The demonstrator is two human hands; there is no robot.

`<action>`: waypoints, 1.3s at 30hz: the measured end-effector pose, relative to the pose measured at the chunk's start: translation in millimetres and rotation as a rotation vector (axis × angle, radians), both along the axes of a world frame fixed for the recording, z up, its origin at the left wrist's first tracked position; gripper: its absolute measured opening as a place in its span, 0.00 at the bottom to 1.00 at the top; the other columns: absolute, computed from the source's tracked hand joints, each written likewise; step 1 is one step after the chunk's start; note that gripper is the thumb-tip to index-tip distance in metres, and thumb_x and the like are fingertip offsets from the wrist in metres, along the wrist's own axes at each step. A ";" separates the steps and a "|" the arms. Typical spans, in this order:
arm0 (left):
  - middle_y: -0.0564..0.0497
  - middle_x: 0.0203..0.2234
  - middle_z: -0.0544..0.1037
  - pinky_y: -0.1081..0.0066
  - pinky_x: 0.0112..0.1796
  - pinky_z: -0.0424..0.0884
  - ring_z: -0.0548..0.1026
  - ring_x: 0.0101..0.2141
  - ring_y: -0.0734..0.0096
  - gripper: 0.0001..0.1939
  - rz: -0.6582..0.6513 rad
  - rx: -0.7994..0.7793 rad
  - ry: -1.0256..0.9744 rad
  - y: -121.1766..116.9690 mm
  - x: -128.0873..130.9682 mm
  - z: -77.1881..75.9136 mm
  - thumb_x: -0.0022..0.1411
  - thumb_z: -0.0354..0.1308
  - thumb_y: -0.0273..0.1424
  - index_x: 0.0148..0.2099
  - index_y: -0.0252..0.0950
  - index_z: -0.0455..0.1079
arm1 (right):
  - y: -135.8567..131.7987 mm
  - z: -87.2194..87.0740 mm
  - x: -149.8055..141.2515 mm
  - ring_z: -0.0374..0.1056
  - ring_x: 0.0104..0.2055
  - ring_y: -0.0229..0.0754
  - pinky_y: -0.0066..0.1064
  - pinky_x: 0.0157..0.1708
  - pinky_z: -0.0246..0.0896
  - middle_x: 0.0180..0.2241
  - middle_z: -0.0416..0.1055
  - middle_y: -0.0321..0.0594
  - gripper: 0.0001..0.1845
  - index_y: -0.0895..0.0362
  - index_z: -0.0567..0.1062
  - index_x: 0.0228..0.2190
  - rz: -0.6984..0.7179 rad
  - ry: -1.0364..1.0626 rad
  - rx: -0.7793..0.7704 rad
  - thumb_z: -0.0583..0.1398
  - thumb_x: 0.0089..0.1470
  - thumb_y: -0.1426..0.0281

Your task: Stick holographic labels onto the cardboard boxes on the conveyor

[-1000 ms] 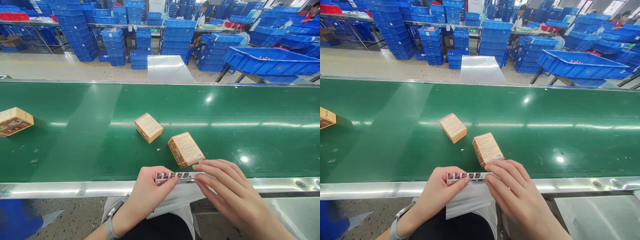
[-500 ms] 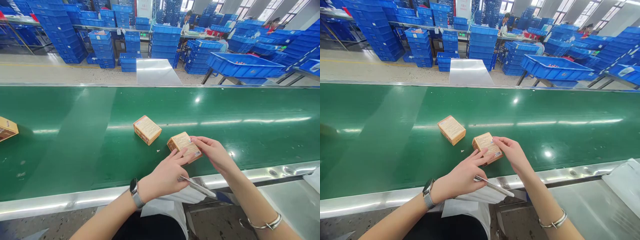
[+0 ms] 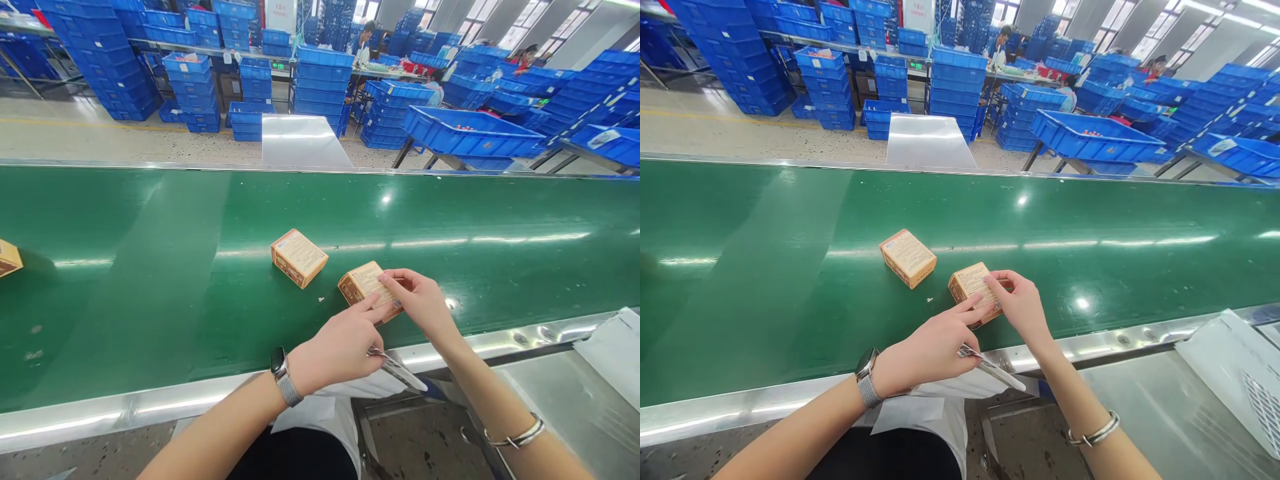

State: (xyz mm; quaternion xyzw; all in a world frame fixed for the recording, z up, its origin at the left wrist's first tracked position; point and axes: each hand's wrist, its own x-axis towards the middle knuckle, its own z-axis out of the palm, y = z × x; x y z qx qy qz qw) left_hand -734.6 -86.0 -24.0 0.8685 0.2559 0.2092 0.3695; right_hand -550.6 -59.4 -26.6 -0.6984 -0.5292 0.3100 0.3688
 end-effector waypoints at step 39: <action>0.57 0.22 0.62 0.74 0.26 0.51 0.56 0.25 0.76 0.14 0.624 -0.840 -0.250 -88.9 -108.6 24.3 0.60 0.59 0.39 0.30 0.34 0.68 | 73.6 1.8 -117.6 0.53 0.68 0.54 0.54 0.65 0.53 0.67 0.55 0.52 0.36 0.57 0.58 0.66 1.032 -0.528 0.388 0.53 0.56 0.79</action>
